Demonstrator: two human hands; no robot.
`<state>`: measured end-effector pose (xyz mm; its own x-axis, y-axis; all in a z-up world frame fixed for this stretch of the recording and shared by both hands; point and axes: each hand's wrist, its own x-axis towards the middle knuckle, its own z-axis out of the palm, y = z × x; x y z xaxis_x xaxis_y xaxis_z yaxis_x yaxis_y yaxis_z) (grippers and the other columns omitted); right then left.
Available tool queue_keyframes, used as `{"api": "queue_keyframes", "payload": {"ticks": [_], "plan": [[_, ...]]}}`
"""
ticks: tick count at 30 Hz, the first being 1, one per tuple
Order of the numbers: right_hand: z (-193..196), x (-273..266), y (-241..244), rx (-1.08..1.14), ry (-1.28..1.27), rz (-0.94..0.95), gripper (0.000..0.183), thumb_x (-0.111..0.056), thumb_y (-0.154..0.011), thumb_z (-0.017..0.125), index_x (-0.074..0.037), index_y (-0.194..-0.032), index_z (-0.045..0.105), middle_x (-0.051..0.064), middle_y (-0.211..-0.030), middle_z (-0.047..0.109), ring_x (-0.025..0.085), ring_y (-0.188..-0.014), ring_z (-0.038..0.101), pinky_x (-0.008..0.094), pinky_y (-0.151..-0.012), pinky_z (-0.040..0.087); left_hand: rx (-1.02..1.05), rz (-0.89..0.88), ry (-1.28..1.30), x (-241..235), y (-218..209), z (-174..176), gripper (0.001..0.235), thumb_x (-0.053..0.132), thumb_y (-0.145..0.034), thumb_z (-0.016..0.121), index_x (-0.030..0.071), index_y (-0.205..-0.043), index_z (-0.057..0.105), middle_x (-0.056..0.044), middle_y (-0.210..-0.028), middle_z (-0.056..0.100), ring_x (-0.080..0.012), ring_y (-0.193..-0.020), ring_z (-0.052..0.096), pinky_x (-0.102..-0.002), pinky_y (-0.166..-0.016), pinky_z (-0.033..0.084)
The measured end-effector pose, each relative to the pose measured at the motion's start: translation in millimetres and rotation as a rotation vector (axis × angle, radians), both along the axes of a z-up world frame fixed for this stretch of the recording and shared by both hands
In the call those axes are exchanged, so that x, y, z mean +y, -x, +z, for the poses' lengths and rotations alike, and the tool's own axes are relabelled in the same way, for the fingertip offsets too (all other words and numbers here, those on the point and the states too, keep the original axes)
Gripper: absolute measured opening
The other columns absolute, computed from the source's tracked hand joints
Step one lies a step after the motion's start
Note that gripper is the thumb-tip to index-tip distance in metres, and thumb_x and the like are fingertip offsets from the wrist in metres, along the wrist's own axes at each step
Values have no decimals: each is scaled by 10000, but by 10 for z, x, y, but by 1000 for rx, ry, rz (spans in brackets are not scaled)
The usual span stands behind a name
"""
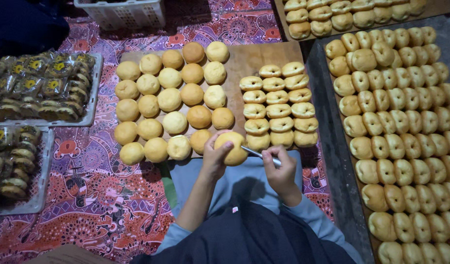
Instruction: The person sits on the floor and uses a small knife to cut round buns in half, placing the cut buns on a wooden board. The person handles the buns one at a time, slicing them and arranging them in rows.
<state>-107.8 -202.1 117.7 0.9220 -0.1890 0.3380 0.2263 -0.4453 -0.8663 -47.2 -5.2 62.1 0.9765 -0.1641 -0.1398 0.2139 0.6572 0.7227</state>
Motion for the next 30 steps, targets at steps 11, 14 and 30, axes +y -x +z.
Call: {"api": "queue_keyframes", "payload": {"ticks": [11, 14, 30], "plan": [[-285, 46, -122, -60, 159, 67, 191, -160, -1006, 634, -40, -857, 627, 106, -686, 665, 241, -588, 686, 343, -537, 510, -51, -246, -353, -177, 111, 137, 364, 123, -831, 856, -16, -1136, 713, -93, -1006, 752, -143, -868, 716, -302, -785, 614], [-286, -52, -109, 7, 47, 33, 205, -175, -1008, 620, -37, -863, 666, 95, -694, 691, 228, -578, 696, 341, -527, 521, 40, -227, -269, -205, 86, 74, 381, 124, -826, 829, 12, -1170, 708, -85, -1012, 748, -139, -847, 715, -302, -751, 616], [-758, 91, -235, -331, 252, -189, 203, -124, -988, 666, -36, -805, 659, 131, -684, 648, 300, -598, 640, 405, -569, 481, 273, 73, -90, -564, 198, -363, 320, 158, -895, 773, -39, -1137, 700, -118, -999, 749, -185, -828, 738, -338, -729, 630]]}}
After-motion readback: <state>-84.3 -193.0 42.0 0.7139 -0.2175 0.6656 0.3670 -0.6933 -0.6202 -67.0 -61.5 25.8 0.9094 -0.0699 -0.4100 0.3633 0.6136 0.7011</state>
